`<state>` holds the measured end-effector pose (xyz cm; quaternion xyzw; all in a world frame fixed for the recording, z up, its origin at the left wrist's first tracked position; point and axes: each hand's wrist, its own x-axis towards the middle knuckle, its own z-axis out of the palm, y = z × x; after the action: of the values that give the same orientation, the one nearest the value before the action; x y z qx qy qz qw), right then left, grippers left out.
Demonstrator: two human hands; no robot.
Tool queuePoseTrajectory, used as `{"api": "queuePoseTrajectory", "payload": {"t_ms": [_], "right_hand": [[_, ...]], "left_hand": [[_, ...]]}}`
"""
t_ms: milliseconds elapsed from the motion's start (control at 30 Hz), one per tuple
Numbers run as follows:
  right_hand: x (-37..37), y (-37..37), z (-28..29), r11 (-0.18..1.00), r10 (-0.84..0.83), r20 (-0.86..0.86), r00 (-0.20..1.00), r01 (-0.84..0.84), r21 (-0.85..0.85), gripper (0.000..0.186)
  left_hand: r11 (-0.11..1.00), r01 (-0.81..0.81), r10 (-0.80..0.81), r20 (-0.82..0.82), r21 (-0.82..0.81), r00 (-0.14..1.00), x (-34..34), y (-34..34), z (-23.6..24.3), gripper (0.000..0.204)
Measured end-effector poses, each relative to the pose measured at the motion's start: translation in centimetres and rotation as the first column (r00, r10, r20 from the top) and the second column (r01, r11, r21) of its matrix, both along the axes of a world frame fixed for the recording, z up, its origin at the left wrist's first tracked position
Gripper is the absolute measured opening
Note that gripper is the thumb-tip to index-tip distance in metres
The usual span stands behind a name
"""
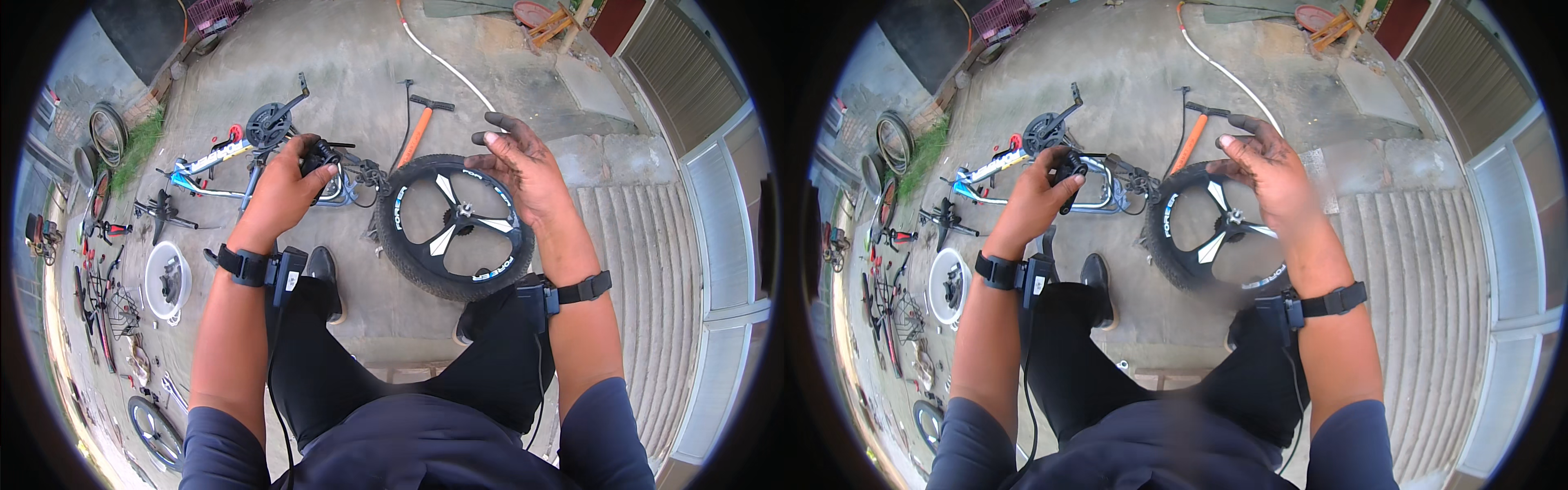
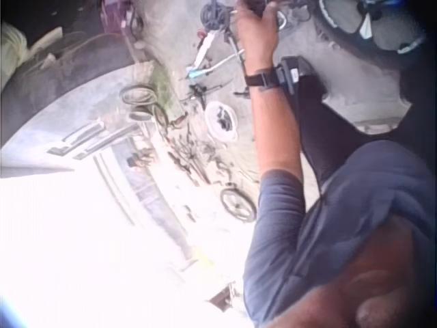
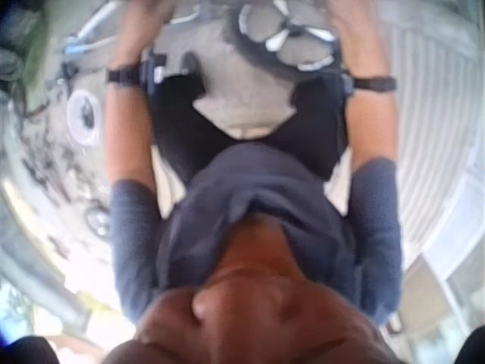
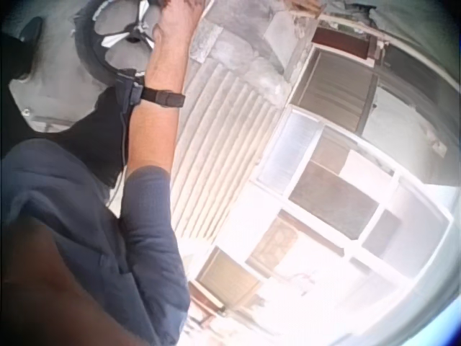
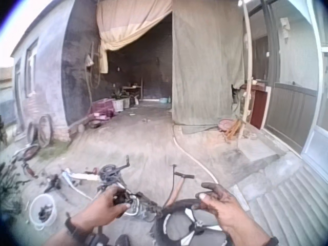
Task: The person works on a bicycle's rear derailleur and chain. They handle the derailleur, adjust the chain, and manipulate small components with their hands.
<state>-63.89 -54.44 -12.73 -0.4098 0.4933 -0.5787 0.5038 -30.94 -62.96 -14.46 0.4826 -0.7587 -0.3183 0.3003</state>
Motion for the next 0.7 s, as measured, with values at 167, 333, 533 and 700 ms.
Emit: {"api": "queuePoseTrajectory", "payload": {"t_ms": [167, 333, 533, 700], "right_hand": [[-1.7, -4.4, -7.4, 0.985, -0.077, 0.152, 0.985, 0.052, 0.167, 0.055], [-2.8, -7.9, -11.9, 0.944, -0.054, 0.125, 0.991, 0.010, 0.331, 0.045], [-4.2, -9.8, -12.8, 0.928, -0.064, 0.127, 0.990, 0.012, 0.372, 0.049], [-5.5, -9.7, -12.0, 0.922, -0.117, 0.088, 0.989, 0.075, 0.379, 0.054]], "left_hand": [[0.998, 0.013, -0.032, 0.300, 0.064, 0.953, -2.1, -6.4, -5.6, 0.055], [0.994, -0.007, -0.045, 0.467, 0.109, 0.883, -1.6, -9.8, -12.2, 0.059], [0.988, 0.085, -0.142, 0.544, 0.129, 0.827, -1.9, -12.8, -16.7, 0.052], [0.972, 0.230, -0.197, 0.679, 0.043, 0.707, -3.4, -16.0, -18.6, 0.049]]}}
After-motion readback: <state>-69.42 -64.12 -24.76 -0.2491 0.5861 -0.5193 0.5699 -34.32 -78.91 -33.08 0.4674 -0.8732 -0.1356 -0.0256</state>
